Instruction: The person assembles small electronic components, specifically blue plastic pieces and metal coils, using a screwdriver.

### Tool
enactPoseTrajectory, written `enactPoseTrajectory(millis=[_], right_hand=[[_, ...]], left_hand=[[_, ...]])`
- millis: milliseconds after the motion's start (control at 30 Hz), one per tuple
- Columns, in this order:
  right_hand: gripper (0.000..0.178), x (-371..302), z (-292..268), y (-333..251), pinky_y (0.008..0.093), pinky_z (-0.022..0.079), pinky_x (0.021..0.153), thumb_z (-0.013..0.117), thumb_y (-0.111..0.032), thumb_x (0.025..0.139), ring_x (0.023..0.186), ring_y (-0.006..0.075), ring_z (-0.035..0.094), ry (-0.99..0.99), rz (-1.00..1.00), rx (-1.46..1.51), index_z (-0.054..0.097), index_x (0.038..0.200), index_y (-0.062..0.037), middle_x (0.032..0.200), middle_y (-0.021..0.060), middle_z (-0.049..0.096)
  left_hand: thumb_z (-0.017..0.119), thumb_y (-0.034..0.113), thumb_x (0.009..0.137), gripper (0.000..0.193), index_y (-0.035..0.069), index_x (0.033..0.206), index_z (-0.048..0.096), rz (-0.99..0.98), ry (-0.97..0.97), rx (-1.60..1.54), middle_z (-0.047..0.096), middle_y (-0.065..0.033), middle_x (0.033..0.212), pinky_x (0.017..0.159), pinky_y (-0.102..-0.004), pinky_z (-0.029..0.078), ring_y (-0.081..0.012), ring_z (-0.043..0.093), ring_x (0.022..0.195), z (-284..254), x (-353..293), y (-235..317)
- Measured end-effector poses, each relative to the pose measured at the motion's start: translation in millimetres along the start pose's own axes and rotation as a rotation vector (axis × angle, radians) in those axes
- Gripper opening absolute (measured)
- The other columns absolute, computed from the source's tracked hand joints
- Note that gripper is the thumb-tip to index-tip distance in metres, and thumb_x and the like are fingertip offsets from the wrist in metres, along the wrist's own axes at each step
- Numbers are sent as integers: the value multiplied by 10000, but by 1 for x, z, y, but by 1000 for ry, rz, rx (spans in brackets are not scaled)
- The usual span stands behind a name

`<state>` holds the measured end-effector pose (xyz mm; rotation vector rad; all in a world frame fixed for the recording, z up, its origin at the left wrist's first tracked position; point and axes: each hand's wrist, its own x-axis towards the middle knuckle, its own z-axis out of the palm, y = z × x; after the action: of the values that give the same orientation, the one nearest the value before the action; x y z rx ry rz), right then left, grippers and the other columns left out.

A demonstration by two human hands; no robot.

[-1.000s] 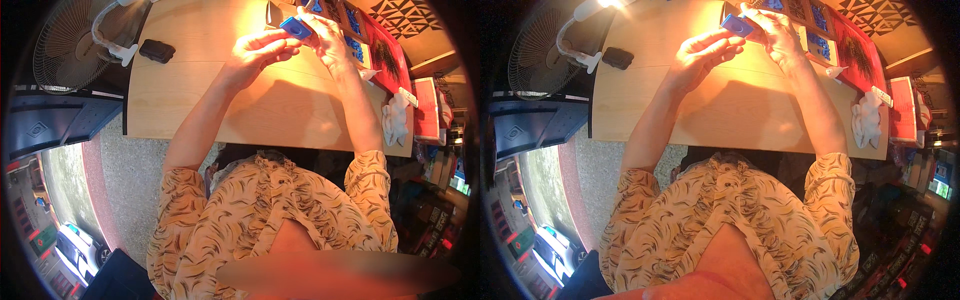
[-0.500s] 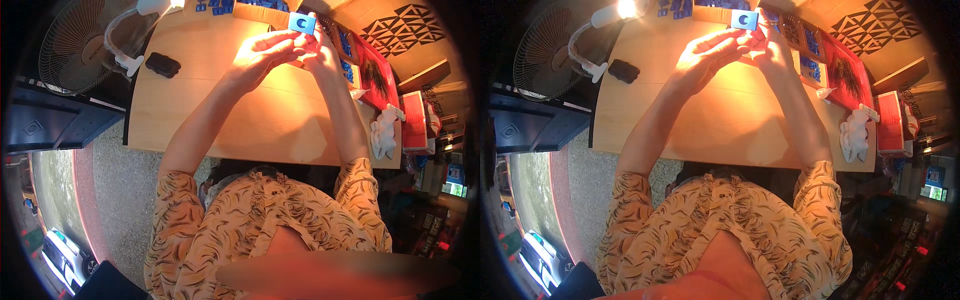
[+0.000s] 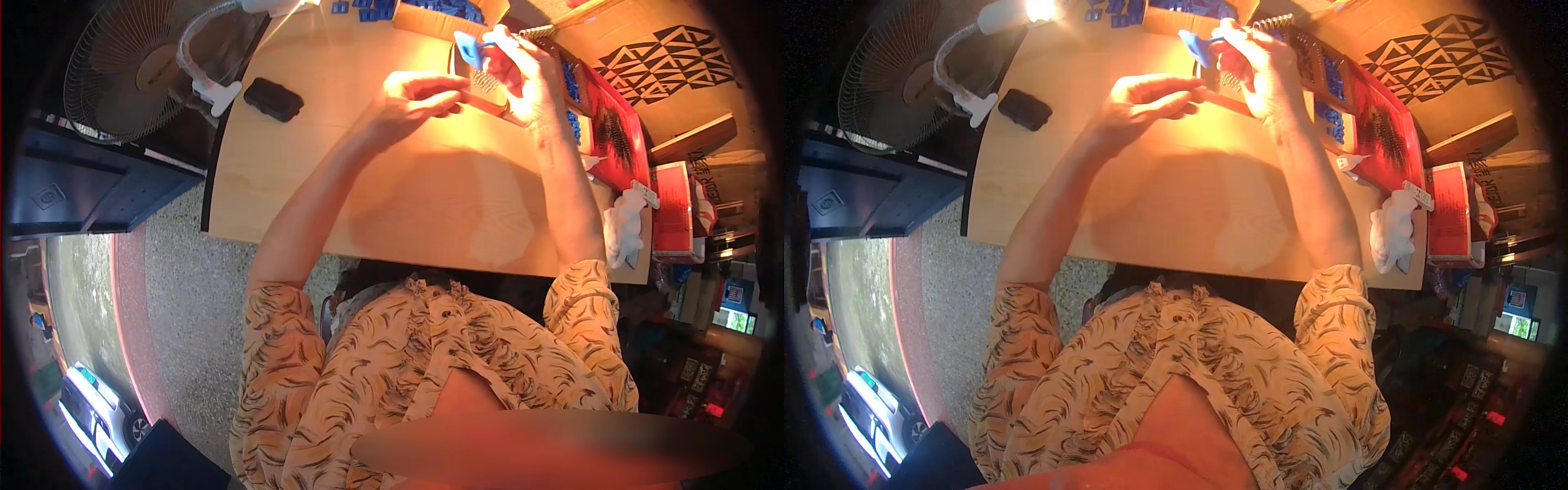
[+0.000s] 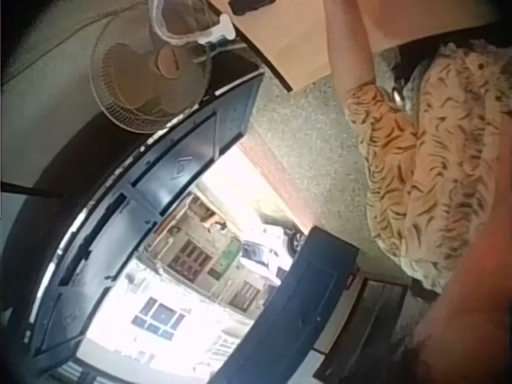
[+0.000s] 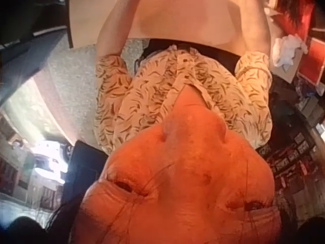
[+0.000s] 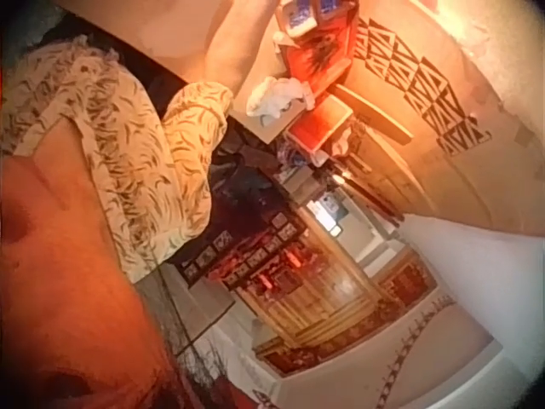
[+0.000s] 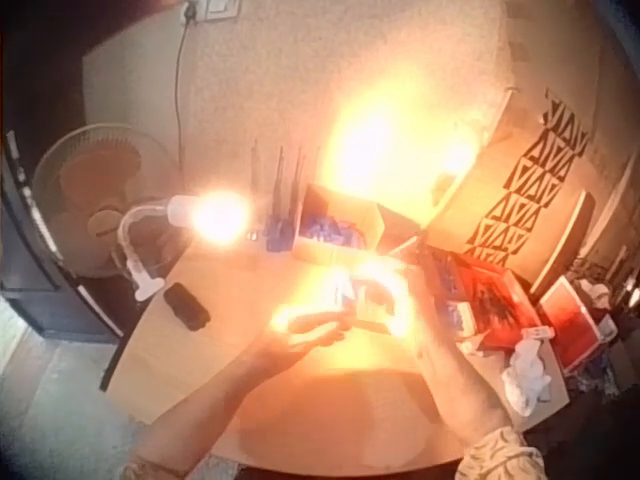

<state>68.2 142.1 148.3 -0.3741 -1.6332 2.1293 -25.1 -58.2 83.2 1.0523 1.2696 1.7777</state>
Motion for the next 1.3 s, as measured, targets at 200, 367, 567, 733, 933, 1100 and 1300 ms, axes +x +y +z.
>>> enactPoseTrajectory(millis=[200,367,567,733,933,1100,1300], right_hand=[[214,18,20,41,267,567,804,698,-114,979,871,130,709,-266,-144,-677,739,1113,49,996,68,750],[186,58,1,70,363,517,654,671,-163,972,700,201,652,-545,-399,-965,739,879,-17,802,113,713],[141,79,-13,126,452,512,684,719,-175,897,720,340,643,-442,-678,-1330,723,866,-38,803,160,681],[174,66,0,148,425,559,769,776,-149,858,856,273,695,-214,-745,-584,748,1010,-68,947,136,723],[214,26,-24,87,328,569,781,738,-147,935,880,175,713,-71,-799,-1047,752,1109,-23,966,102,746],[174,-46,-37,72,319,555,681,728,-149,939,760,201,721,-63,-584,-873,764,1039,-11,874,117,765],[167,-76,-60,110,329,538,650,711,-147,954,713,210,713,-123,-410,-930,740,1023,2,805,152,724]], left_hand=[[685,175,971,241,64,1168,766,-82,521,770,789,-100,969,770,-283,570,-147,736,827,-78,-36,-37],[709,135,899,232,-16,1064,767,17,589,813,763,-198,1014,900,-380,573,-301,739,992,-79,-30,-17],[721,162,898,290,-14,1125,753,-71,599,803,750,-228,1084,898,-378,570,-305,744,1018,-87,-47,-16],[716,159,904,280,-17,1119,754,-91,595,813,754,-220,1073,897,-379,567,-302,742,1023,-86,-51,-13],[703,176,938,263,21,1142,762,-68,571,746,774,-143,1032,810,-326,561,-205,720,905,-97,-36,-30],[714,214,941,222,103,1117,789,-103,563,780,787,-108,990,733,-307,557,-187,741,817,-86,-23,-45],[769,199,908,167,125,1051,812,148,514,896,769,-55,946,707,-277,539,-143,711,786,-75,-17,-60]])
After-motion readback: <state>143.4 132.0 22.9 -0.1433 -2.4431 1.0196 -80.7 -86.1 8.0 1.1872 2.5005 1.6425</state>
